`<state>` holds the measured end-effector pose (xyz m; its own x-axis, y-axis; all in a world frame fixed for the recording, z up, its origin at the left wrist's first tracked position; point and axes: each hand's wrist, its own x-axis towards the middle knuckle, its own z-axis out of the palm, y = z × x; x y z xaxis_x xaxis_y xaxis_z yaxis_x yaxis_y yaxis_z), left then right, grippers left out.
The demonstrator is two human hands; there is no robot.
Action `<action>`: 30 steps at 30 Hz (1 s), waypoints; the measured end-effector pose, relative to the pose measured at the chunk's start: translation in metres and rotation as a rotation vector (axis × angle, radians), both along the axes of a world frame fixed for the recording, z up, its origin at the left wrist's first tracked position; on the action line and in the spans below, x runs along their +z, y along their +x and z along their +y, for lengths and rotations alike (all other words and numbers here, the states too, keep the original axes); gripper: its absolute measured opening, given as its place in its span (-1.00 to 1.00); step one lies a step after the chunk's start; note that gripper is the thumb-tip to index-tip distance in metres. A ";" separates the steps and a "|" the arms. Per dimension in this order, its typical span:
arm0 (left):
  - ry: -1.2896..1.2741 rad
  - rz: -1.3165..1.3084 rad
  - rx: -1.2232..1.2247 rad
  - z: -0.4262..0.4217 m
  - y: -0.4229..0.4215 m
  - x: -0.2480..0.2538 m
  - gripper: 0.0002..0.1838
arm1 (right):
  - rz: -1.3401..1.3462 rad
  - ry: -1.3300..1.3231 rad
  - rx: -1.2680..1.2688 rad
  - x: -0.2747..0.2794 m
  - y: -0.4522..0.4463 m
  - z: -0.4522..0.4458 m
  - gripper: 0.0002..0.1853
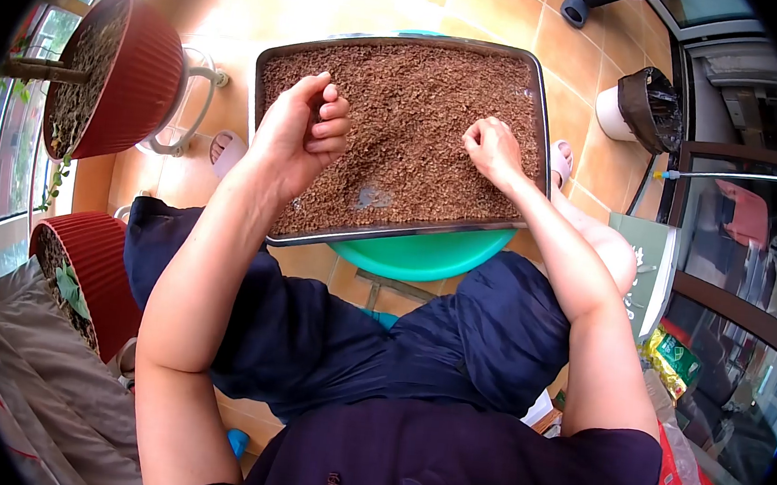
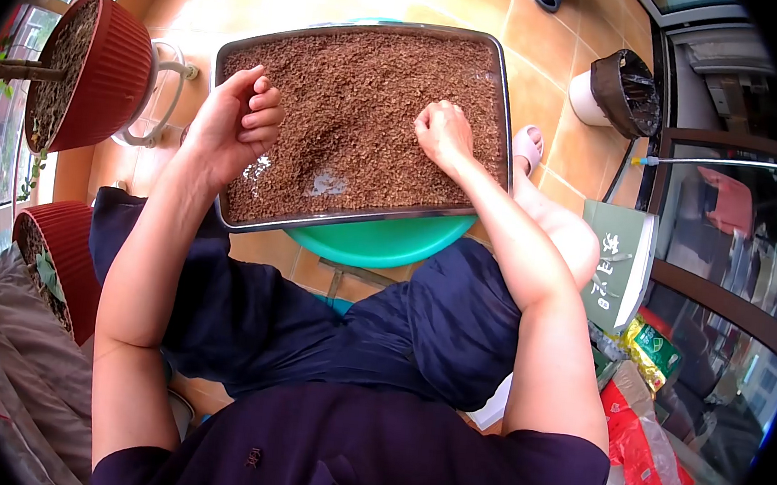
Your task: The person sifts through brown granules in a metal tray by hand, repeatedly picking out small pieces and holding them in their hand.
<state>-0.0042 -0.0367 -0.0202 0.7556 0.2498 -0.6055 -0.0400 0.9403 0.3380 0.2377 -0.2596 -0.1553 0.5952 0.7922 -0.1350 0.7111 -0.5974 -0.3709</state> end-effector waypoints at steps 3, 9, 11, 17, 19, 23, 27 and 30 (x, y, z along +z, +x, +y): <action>0.008 0.027 -0.019 -0.004 0.004 0.003 -0.69 | 0.107 0.041 -0.149 0.000 0.015 -0.004 -0.81; 0.005 0.060 -0.085 -0.017 0.008 0.003 -0.69 | -0.014 0.046 -0.018 0.004 0.000 -0.007 -0.84; 0.004 0.057 -0.108 -0.018 0.008 -0.003 -0.70 | -0.056 -0.017 0.085 -0.008 -0.006 -0.008 -0.83; 0.011 0.070 -0.101 -0.014 0.010 -0.002 -0.70 | 0.330 -0.003 0.022 0.003 -0.015 0.002 -0.86; 0.027 0.056 -0.109 -0.014 0.011 -0.001 -0.70 | 0.643 0.060 -0.107 0.005 -0.008 0.004 -0.82; 0.025 0.054 -0.144 -0.018 0.012 -0.001 -0.70 | 1.089 0.059 -0.283 0.040 -0.003 -0.006 -0.75; 0.062 0.105 -0.206 -0.028 0.014 -0.006 -0.72 | 1.321 0.132 -0.297 0.056 -0.008 -0.010 -0.71; 0.118 0.158 -0.294 -0.039 0.018 -0.006 -0.75 | 1.438 0.189 -0.302 0.069 -0.013 -0.010 -0.69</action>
<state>0.0140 -0.0756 -0.0265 0.7046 0.1112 -0.7008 0.2880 0.8578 0.4256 0.2249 -0.2697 -0.0868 0.1852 0.7379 -0.6490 -0.4643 -0.5164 -0.7196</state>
